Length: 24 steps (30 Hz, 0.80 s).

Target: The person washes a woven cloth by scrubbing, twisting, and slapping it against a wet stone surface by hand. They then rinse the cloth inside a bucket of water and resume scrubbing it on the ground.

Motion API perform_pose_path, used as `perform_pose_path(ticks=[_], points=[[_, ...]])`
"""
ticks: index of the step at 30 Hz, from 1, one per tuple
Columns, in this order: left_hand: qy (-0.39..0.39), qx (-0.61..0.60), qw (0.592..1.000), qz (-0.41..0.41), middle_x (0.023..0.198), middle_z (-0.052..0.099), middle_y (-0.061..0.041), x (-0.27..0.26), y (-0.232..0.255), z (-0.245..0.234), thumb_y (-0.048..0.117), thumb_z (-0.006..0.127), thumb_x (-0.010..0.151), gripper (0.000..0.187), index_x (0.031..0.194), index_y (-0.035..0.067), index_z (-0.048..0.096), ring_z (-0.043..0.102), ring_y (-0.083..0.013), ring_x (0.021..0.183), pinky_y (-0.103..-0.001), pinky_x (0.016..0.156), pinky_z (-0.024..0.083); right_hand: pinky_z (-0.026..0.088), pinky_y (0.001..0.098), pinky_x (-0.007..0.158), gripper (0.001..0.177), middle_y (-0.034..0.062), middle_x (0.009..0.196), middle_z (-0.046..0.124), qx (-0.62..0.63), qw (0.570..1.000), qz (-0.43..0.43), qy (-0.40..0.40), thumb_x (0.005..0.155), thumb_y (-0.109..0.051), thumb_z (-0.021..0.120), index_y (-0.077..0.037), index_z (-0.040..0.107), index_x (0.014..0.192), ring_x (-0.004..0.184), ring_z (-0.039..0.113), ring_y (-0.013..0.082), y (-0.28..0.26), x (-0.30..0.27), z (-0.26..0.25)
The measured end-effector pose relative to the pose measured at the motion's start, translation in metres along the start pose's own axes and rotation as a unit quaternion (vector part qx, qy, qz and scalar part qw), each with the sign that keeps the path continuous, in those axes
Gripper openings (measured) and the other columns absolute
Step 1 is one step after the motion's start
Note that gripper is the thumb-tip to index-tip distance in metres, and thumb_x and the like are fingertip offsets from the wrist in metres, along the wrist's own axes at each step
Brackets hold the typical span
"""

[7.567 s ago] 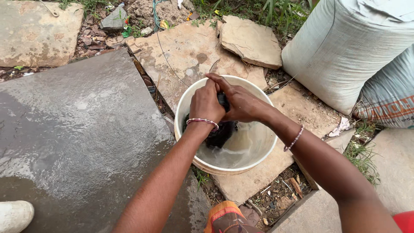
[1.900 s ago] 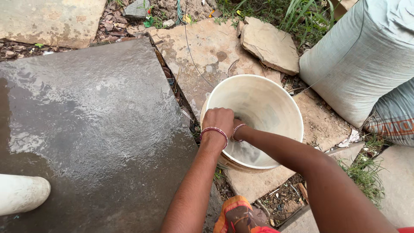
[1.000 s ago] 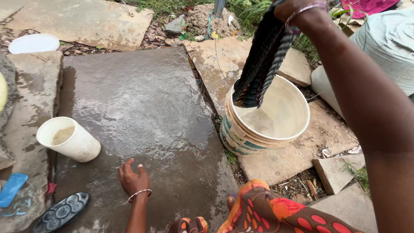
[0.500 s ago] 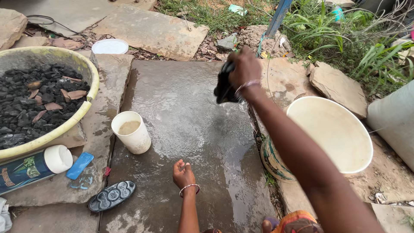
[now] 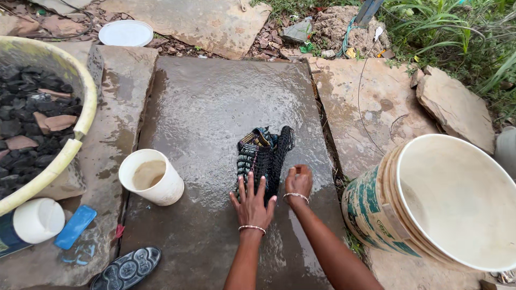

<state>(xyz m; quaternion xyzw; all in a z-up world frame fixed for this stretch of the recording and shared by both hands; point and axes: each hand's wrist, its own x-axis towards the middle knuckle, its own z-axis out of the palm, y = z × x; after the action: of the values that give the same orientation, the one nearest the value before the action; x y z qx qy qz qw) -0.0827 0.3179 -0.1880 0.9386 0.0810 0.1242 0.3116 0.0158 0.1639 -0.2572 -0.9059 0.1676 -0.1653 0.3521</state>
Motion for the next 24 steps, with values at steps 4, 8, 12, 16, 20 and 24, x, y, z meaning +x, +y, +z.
perform_pose_path(ticks=[4,8,12,16,20,24], points=[[-0.128,0.030,0.989,0.060,0.165,0.027,-0.008,0.006,-0.027,0.020,0.041,0.072,0.083,0.072,0.151,0.027,0.051,0.019,-0.0402,0.150,-0.072,0.110,0.019,0.031,0.0587,0.111,0.087,0.0378,0.137,0.049,-0.070,0.994,0.085,-0.004,0.094,-0.068,0.056,0.004,0.047,0.144,0.131,0.043,0.0509,-0.027,0.104,0.027],[-0.044,0.017,0.987,0.151,0.163,0.033,-0.010,0.009,-0.054,0.056,0.042,0.070,0.087,0.064,0.146,0.023,0.055,0.023,-0.0412,0.150,-0.068,0.115,0.021,0.033,0.0580,0.119,0.094,0.0335,0.131,0.062,-0.141,0.937,0.118,-0.298,0.089,-0.084,0.039,-0.021,0.039,0.159,0.137,0.052,0.0443,-0.121,0.153,0.084],[-0.048,0.020,0.990,0.132,0.165,0.033,-0.011,0.003,-0.058,0.062,0.040,0.068,0.092,0.060,0.148,0.022,0.056,0.024,-0.0404,0.153,-0.066,0.119,0.022,0.040,0.0609,0.097,0.064,0.0187,0.134,0.053,-0.270,0.902,-0.131,-0.310,0.077,-0.064,0.068,-0.016,0.065,0.120,0.131,0.044,0.0360,-0.154,0.097,0.106],[-0.206,0.066,0.973,0.076,0.159,0.036,-0.011,0.012,-0.055,0.060,0.047,0.061,0.099,0.050,0.142,0.023,0.058,0.021,-0.0417,0.153,-0.069,0.122,0.017,0.047,0.0505,0.082,0.027,0.0086,0.095,0.067,-0.200,0.840,-0.462,-0.205,0.088,-0.036,0.070,-0.010,0.075,0.085,0.100,0.059,0.0252,-0.114,0.025,0.070],[-0.070,-0.004,0.990,0.126,0.162,0.038,-0.011,0.004,-0.059,0.058,0.041,0.067,0.089,0.059,0.145,0.022,0.059,0.027,-0.0406,0.152,-0.068,0.117,0.023,0.046,0.0410,0.053,0.035,0.0079,0.069,0.063,-0.158,0.912,-0.292,-0.240,0.096,-0.026,0.066,-0.008,0.067,0.066,0.062,0.058,0.0248,-0.098,0.101,0.093],[-0.056,-0.008,0.990,0.126,0.164,0.039,-0.013,0.002,-0.054,0.060,0.041,0.067,0.094,0.060,0.149,0.020,0.058,0.028,-0.0414,0.153,-0.066,0.117,0.024,0.046,0.0425,0.054,0.027,0.0110,0.068,0.063,-0.108,0.913,-0.375,-0.118,0.091,-0.024,0.069,-0.010,0.067,0.068,0.058,0.058,0.0263,-0.114,0.097,0.106]])
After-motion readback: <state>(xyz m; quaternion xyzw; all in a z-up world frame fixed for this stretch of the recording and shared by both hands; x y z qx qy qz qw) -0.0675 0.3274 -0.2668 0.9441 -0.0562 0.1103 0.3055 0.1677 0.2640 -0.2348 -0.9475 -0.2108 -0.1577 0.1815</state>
